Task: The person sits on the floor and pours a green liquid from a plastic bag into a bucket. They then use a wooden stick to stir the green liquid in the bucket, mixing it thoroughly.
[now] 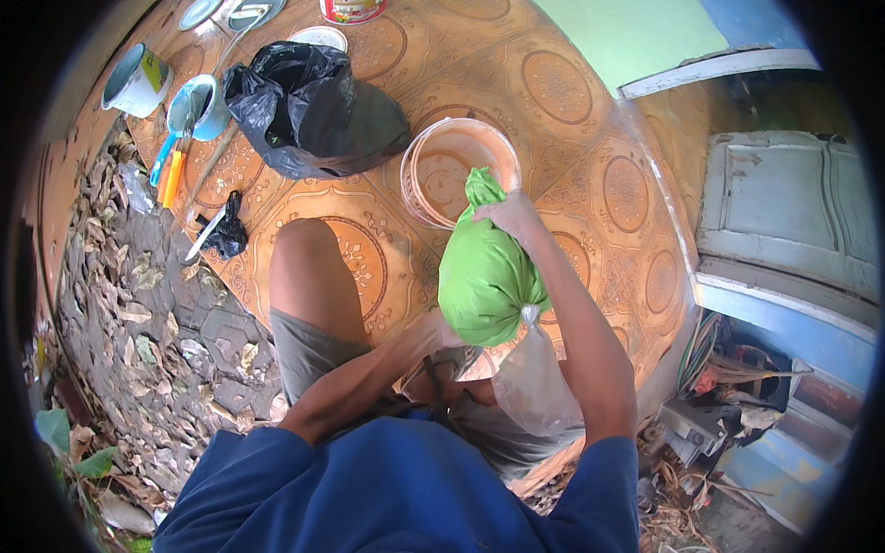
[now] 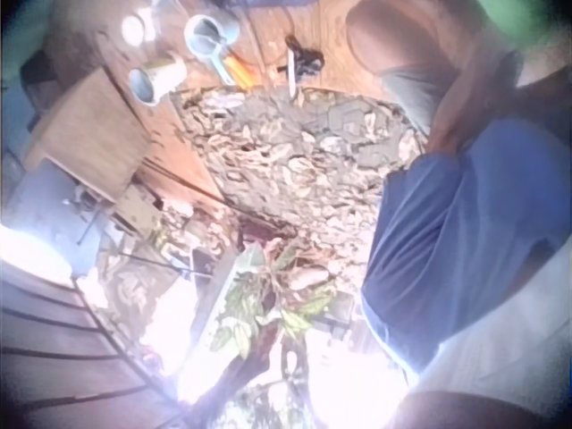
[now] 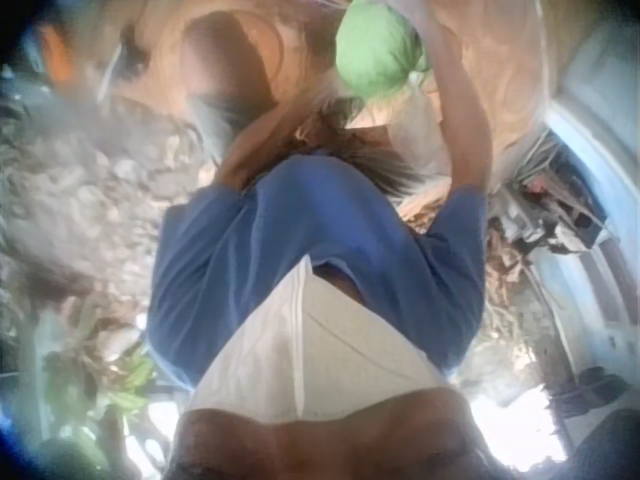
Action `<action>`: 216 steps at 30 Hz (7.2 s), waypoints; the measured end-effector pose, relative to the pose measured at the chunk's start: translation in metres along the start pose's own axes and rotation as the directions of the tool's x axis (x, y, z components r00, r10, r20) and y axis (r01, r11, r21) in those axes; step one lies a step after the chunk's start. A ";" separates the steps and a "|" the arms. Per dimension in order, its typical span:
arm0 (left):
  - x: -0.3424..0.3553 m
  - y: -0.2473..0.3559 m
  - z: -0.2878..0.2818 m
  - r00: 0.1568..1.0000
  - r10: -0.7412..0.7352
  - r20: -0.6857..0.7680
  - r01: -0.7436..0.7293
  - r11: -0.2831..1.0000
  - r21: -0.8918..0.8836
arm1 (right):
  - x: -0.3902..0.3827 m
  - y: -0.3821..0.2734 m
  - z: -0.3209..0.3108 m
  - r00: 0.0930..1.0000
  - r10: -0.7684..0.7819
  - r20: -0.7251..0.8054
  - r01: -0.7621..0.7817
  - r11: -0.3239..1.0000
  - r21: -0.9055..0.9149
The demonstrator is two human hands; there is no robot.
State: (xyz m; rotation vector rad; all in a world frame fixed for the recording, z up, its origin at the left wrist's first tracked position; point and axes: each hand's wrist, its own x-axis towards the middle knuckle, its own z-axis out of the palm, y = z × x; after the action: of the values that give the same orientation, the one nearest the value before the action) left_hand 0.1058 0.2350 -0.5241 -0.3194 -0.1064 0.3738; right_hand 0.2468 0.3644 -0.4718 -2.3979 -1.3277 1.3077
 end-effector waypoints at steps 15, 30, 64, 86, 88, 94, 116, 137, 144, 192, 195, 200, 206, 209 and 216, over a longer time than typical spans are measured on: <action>0.010 0.006 0.030 0.988 0.148 -0.044 -0.142 0.981 0.129 | 0.041 -0.005 -0.012 0.975 0.032 0.219 0.012 0.981 -0.195; 0.015 0.002 0.031 0.977 0.175 0.121 -0.186 0.979 0.082 | 0.020 -0.045 -0.008 0.955 0.142 0.259 -0.039 0.931 -0.364; -0.007 -0.006 0.049 0.970 0.132 0.206 -0.130 0.991 -0.020 | -0.001 -0.072 0.002 0.944 -0.121 0.306 0.301 0.695 -0.653; -0.003 -0.013 0.042 0.947 0.195 0.255 -0.207 0.978 0.021 | 0.003 -0.070 0.006 0.937 -0.124 0.326 0.321 0.670 -0.670; -0.004 -0.015 0.041 0.950 0.190 0.249 -0.202 0.979 0.022 | -0.004 -0.075 0.007 0.932 -0.092 0.351 0.314 0.690 -0.653; 0.001 -0.024 0.033 0.952 0.190 0.238 -0.202 0.979 0.023 | 0.004 -0.058 0.011 0.910 -0.067 0.409 0.355 0.635 -0.686; 0.009 -0.021 0.050 0.935 0.250 0.251 -0.280 0.956 0.092 | -0.013 -0.071 -0.006 0.919 -0.077 0.387 0.345 0.631 -0.694; 0.033 -0.012 0.057 0.881 0.363 0.302 -0.418 0.898 0.139 | 0.003 -0.067 -0.005 0.914 0.001 0.407 0.323 0.606 -0.727; 0.035 -0.012 0.063 0.867 0.396 0.303 -0.458 0.873 0.168 | 0.003 -0.069 -0.016 0.907 -0.113 0.406 0.384 0.619 -0.685; 0.045 -0.040 0.048 0.928 0.241 0.283 -0.273 0.959 0.078 | -0.012 -0.049 -0.030 0.923 -0.056 0.381 0.313 0.685 -0.657; 0.045 -0.039 0.046 0.926 0.249 0.283 -0.278 0.958 0.067 | -0.011 -0.049 -0.025 0.908 -0.084 0.410 0.352 0.683 -0.640; 0.041 -0.037 0.040 0.926 0.259 0.274 -0.284 0.957 0.056 | -0.009 -0.048 -0.019 0.904 -0.111 0.414 0.368 0.696 -0.617; 0.036 -0.035 0.036 0.931 0.259 0.258 -0.280 0.959 0.047 | -0.005 -0.041 -0.017 0.886 -0.260 0.384 0.441 0.727 -0.526; 0.032 -0.034 0.034 0.932 0.264 0.248 -0.283 0.958 0.045 | -0.011 -0.049 -0.017 0.891 -0.217 0.399 0.411 0.759 -0.505; 0.027 -0.032 0.031 0.936 0.266 0.229 -0.284 0.957 0.052 | -0.010 -0.036 -0.010 0.886 -0.314 0.341 0.443 0.791 -0.423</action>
State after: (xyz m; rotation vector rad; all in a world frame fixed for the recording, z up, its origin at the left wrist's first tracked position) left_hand 0.1369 0.2260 -0.4835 -0.2082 -0.2643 0.6909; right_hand 0.2286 0.3820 -0.4430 -2.0755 -2.3284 1.3034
